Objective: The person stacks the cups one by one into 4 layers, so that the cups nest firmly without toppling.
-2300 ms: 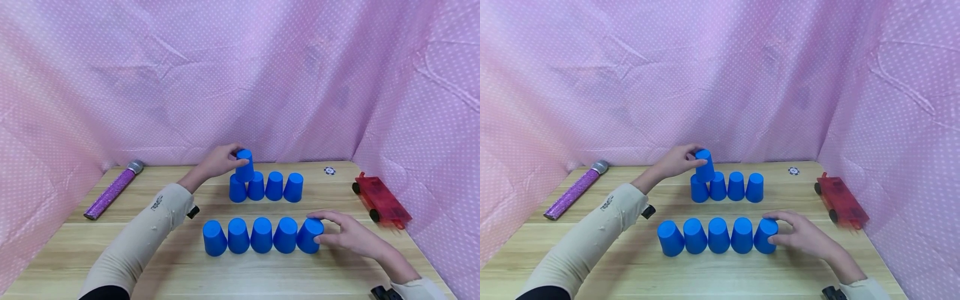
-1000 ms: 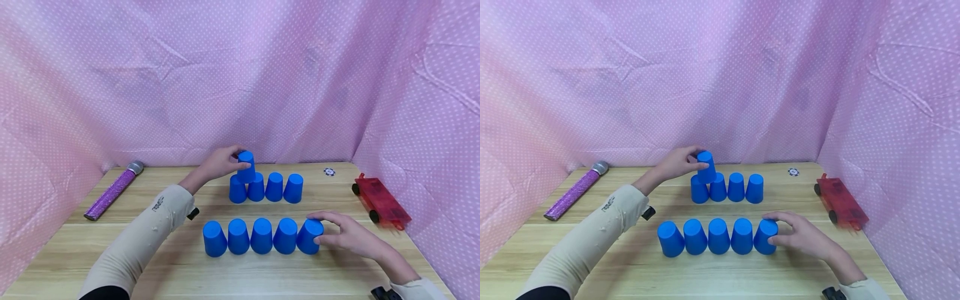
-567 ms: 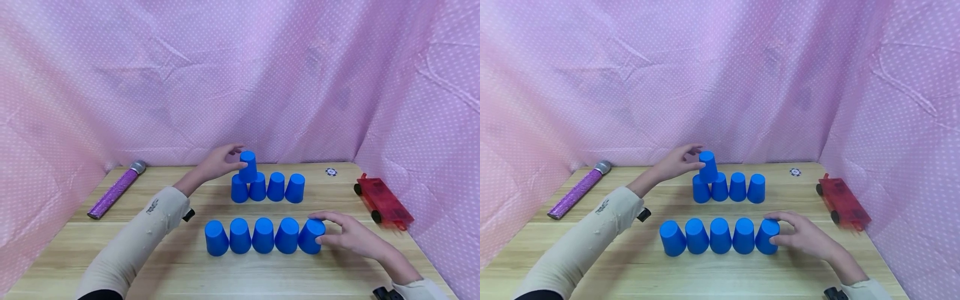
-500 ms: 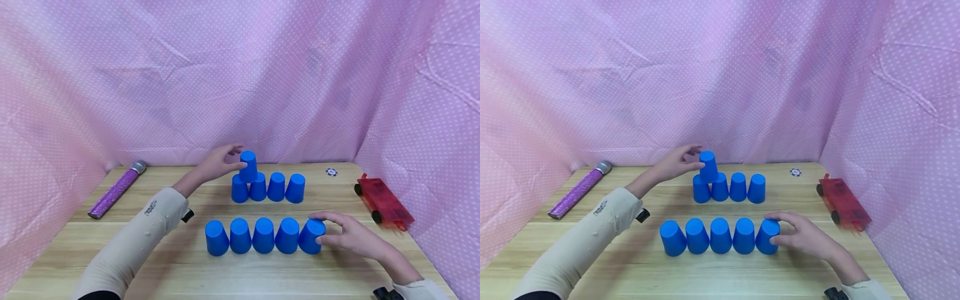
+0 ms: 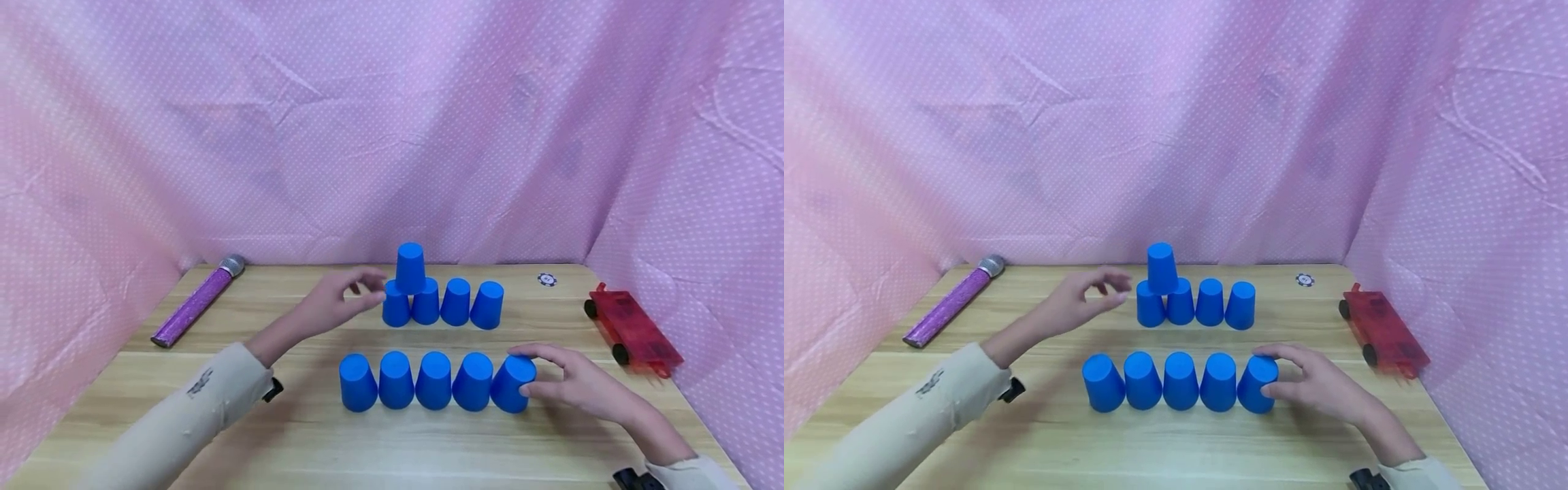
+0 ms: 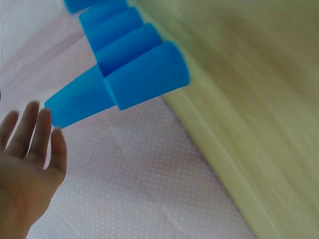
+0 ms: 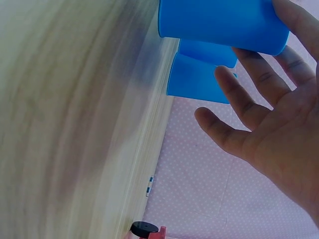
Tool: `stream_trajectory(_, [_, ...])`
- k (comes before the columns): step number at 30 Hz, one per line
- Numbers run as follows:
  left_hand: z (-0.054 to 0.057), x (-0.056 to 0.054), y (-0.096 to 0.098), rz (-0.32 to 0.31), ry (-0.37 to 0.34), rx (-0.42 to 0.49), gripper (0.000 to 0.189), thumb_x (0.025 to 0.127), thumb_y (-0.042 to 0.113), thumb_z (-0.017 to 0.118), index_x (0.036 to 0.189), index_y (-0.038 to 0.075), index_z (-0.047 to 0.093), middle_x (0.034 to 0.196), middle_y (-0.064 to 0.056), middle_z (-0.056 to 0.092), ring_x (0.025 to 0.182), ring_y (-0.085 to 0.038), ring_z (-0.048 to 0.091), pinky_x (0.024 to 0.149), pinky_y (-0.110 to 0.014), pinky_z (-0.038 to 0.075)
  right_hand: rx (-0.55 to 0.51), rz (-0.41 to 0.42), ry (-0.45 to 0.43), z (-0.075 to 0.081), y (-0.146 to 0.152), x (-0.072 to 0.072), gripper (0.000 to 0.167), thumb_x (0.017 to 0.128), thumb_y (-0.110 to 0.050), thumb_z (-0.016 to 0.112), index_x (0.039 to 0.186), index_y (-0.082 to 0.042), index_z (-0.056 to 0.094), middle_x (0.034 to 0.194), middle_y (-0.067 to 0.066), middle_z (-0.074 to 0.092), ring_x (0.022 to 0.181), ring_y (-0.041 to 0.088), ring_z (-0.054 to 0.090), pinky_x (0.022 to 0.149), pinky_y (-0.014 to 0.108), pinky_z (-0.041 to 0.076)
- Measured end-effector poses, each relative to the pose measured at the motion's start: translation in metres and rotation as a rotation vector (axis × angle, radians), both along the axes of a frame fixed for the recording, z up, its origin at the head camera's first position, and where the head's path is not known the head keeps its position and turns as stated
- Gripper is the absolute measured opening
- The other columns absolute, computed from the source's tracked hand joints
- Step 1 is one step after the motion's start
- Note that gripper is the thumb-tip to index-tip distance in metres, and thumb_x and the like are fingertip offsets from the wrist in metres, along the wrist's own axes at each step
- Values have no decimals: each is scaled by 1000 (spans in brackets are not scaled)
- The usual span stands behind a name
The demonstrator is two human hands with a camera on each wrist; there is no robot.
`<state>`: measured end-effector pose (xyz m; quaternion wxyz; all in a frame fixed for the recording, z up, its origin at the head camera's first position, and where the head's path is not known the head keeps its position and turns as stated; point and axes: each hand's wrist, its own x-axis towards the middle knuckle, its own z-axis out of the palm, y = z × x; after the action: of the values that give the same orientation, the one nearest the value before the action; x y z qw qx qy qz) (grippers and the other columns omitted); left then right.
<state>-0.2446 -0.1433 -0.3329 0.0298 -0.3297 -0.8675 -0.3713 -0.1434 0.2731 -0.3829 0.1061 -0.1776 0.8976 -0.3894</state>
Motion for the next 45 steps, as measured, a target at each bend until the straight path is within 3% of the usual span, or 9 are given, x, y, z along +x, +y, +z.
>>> stream_trajectory(4, [-5, 21, -15, -38, -108, -102, 43, 98, 47, 61, 134, 24, 61, 120, 13, 69, 112, -7, 61, 93, -37, 52, 11, -12, 5, 2, 0, 1, 55, 88, -40, 75, 136, -17, 60, 140, 9, 61, 133, 47, 50, 96, 75, 41])
stream_trajectory(10, [-19, 45, -34, -45, -109, -136, 42, 98, 46, 61, 135, 26, 61, 127, 11, 67, 116, -8, 61, 93, -40, 54, 8, -12, 33, 2, 0, 2, 54, 89, -39, 75, 136, -17, 60, 139, 9, 62, 133, 47, 50, 95, 76, 40])
stream_trajectory(15, [-36, 59, -46, -29, -167, -156, 47, 95, 50, 63, 137, 30, 57, 133, 7, 65, 119, -10, 60, 94, -44, 54, 4, -2, 38, -1, -1, 1, 53, 89, -39, 75, 136, -18, 61, 138, 9, 62, 133, 46, 51, 95, 76, 40])
stream_trajectory(20, [-47, 63, -50, -36, -218, -169, 54, 92, 52, 66, 139, 28, 56, 134, 5, 65, 120, -12, 59, 95, -45, 54, 0, -4, 19, -2, 0, 1, 54, 89, -39, 75, 136, -16, 60, 139, 10, 62, 133, 47, 50, 96, 76, 40])
stream_trajectory(25, [-53, 65, -51, -29, -242, -178, 55, 91, 52, 68, 138, 25, 58, 131, 14, 62, 119, -12, 58, 94, -44, 55, 5, -8, 7, -2, 0, 1, 55, 89, -39, 74, 137, -16, 59, 140, 10, 61, 134, 47, 49, 96, 76, 40])
stream_trajectory(37, [-58, 69, -48, -13, -301, -177, 56, 88, 50, 73, 138, 31, 58, 133, 15, 61, 124, -16, 57, 95, -44, 54, -6, -7, 10, -2, -1, 2, 55, 89, -39, 75, 136, -16, 60, 140, 10, 61, 134, 46, 50, 97, 76, 39])
stream_trajectory(45, [-58, 68, -47, -5, -296, -179, 55, 87, 51, 74, 136, 31, 59, 131, 17, 61, 121, -13, 57, 93, -32, 52, -9, -3, 4, -1, -1, 1, 55, 89, -39, 74, 137, -16, 59, 140, 10, 61, 133, 46, 50, 98, 72, 43])
